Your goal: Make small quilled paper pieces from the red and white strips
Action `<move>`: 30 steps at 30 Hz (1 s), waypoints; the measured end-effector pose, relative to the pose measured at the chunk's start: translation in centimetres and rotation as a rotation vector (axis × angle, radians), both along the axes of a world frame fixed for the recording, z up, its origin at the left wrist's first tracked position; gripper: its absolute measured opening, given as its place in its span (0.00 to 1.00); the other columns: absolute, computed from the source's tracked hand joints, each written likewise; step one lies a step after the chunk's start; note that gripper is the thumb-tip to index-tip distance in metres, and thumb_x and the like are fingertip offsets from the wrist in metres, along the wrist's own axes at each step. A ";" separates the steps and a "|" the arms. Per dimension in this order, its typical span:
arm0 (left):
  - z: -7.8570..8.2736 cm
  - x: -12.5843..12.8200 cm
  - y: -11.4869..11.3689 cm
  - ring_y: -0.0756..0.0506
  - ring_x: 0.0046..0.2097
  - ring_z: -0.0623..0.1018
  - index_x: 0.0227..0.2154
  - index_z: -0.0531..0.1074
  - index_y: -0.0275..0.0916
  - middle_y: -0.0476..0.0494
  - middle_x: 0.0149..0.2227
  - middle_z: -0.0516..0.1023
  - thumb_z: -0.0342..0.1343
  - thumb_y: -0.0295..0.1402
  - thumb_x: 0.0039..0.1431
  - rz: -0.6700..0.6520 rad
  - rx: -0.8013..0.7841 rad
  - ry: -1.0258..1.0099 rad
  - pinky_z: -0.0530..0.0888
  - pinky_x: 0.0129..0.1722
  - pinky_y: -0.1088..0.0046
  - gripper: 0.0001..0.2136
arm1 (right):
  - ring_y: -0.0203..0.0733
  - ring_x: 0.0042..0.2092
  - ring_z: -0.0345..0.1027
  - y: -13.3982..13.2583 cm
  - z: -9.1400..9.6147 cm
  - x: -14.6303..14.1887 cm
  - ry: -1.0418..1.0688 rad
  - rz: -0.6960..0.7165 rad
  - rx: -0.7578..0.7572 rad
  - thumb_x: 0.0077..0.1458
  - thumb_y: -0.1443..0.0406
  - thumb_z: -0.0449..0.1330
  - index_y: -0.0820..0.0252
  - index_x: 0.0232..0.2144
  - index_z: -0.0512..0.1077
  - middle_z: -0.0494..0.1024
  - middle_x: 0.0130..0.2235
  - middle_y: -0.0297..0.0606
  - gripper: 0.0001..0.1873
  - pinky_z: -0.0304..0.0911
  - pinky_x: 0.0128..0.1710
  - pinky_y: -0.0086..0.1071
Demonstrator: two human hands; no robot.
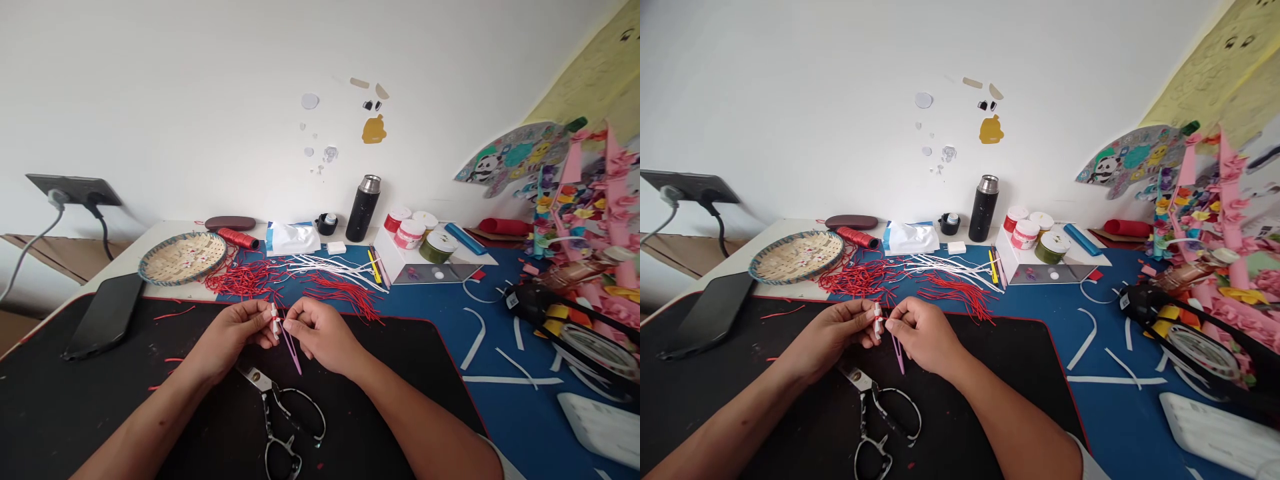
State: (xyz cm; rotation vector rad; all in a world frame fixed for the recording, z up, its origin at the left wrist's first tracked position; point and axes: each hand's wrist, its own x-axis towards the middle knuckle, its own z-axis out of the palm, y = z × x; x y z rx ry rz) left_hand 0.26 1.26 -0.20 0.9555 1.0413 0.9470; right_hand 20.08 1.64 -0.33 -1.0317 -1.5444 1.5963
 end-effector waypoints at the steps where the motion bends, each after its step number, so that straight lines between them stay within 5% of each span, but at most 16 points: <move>1: 0.0 0.0 0.0 0.48 0.26 0.79 0.28 0.80 0.37 0.46 0.25 0.81 0.76 0.47 0.47 -0.004 0.005 -0.002 0.76 0.27 0.76 0.18 | 0.31 0.18 0.58 0.0 -0.1 0.0 -0.006 -0.013 0.004 0.64 0.65 0.60 0.57 0.33 0.67 0.64 0.20 0.22 0.06 0.51 0.18 0.25; 14: -0.1 -0.2 0.0 0.49 0.27 0.79 0.28 0.81 0.37 0.45 0.25 0.83 0.77 0.46 0.47 0.072 0.012 -0.020 0.75 0.28 0.78 0.18 | 0.30 0.18 0.59 0.5 -0.8 0.1 0.056 -0.176 0.061 0.62 0.58 0.62 0.57 0.35 0.68 0.67 0.23 0.24 0.10 0.54 0.19 0.25; 30: -0.1 0.3 -0.1 0.47 0.27 0.80 0.32 0.80 0.38 0.45 0.26 0.83 0.73 0.51 0.52 -0.004 0.080 0.075 0.77 0.29 0.75 0.20 | 0.32 0.22 0.62 0.0 -0.8 -0.3 -0.090 -0.094 0.133 0.65 0.62 0.61 0.58 0.36 0.72 0.71 0.24 0.27 0.06 0.57 0.24 0.27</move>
